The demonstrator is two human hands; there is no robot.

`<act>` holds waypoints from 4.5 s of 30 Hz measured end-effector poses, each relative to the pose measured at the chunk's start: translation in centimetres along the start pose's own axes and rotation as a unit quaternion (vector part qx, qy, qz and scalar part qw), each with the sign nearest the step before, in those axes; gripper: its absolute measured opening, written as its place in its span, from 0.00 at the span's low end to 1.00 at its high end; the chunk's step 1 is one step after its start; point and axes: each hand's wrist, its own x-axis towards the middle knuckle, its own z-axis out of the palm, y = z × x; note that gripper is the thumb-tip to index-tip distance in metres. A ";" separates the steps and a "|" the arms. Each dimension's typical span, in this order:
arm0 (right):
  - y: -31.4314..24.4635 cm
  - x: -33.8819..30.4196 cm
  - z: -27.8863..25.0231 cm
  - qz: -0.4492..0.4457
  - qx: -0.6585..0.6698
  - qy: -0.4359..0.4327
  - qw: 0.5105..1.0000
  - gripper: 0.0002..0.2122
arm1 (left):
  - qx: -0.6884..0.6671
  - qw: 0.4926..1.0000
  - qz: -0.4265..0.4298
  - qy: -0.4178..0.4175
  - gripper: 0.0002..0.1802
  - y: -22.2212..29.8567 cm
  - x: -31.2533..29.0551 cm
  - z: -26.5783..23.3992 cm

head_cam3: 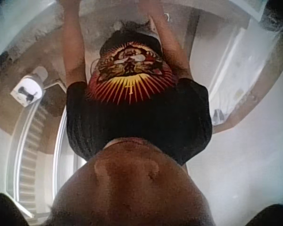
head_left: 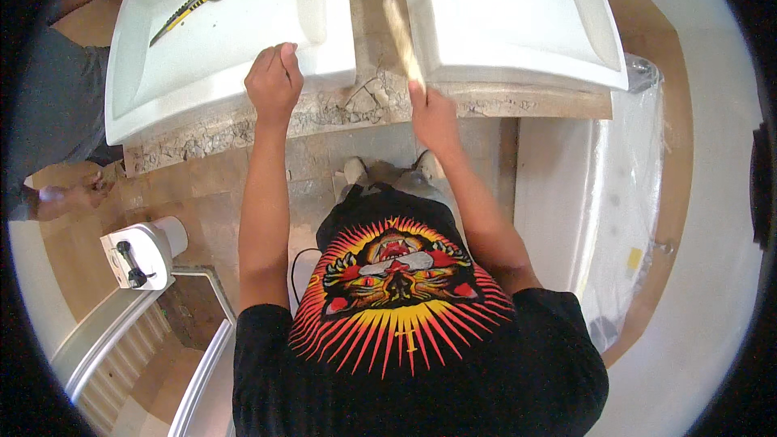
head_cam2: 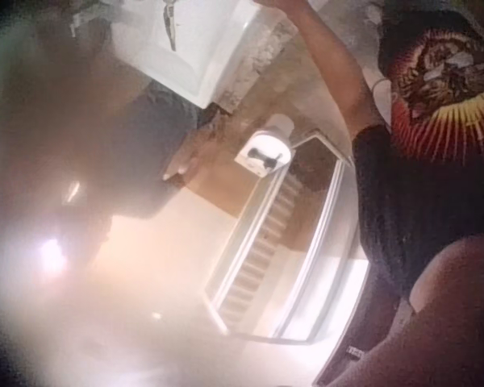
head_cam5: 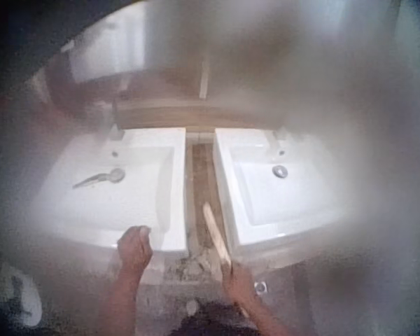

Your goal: The person uses a hammer to repeatedly strike the underside of a bathroom vanity countertop between two sinks, attempting to loosen the fixture. Another person assists by holding the countertop and using a tool underneath. The task involves coordinated demolition work in a bathroom.

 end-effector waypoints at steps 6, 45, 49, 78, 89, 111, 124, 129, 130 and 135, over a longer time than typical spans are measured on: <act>3.7 -1.4 3.3 0.009 0.023 0.032 0.999 0.29 | -0.037 0.999 0.002 0.018 0.15 0.3 -0.2 -0.1; 6.6 -1.9 5.3 0.089 -0.040 -0.076 0.992 0.27 | -0.051 0.998 -0.037 -0.007 0.18 -0.5 -0.9 0.1; 6.0 -2.6 3.9 0.115 -0.024 -0.058 0.991 0.29 | -0.036 0.998 -0.040 -0.012 0.16 0.0 -0.6 -0.4; -3.9 2.9 -1.9 -0.045 0.047 0.058 0.996 0.28 | -0.054 0.998 -0.039 -0.017 0.17 0.1 -0.8 -0.6; 6.3 -0.1 5.1 0.071 -0.039 -0.055 0.995 0.28 | -0.038 0.999 -0.021 0.016 0.14 0.1 0.4 -0.1; 3.1 1.9 5.6 0.028 -0.043 -0.028 0.998 0.29 | -0.066 0.998 -0.008 0.020 0.14 0.1 0.0 -0.5; -1.3 2.9 1.9 0.008 0.076 0.015 0.997 0.26 | -0.064 0.997 -0.037 0.012 0.15 0.5 -0.2 -0.4; 5.6 0.3 8.2 0.071 -0.022 0.025 0.997 0.27 | -0.058 0.998 -0.028 0.016 0.15 0.3 -0.2 -0.5; 5.3 0.0 7.7 0.073 -0.027 0.012 0.997 0.27 | -0.064 0.997 -0.031 0.016 0.15 0.5 -0.1 -0.7; 0.0 3.7 3.0 0.025 -0.014 0.006 1.000 0.27 | -0.067 0.997 -0.017 0.020 0.15 -0.1 -0.3 -0.3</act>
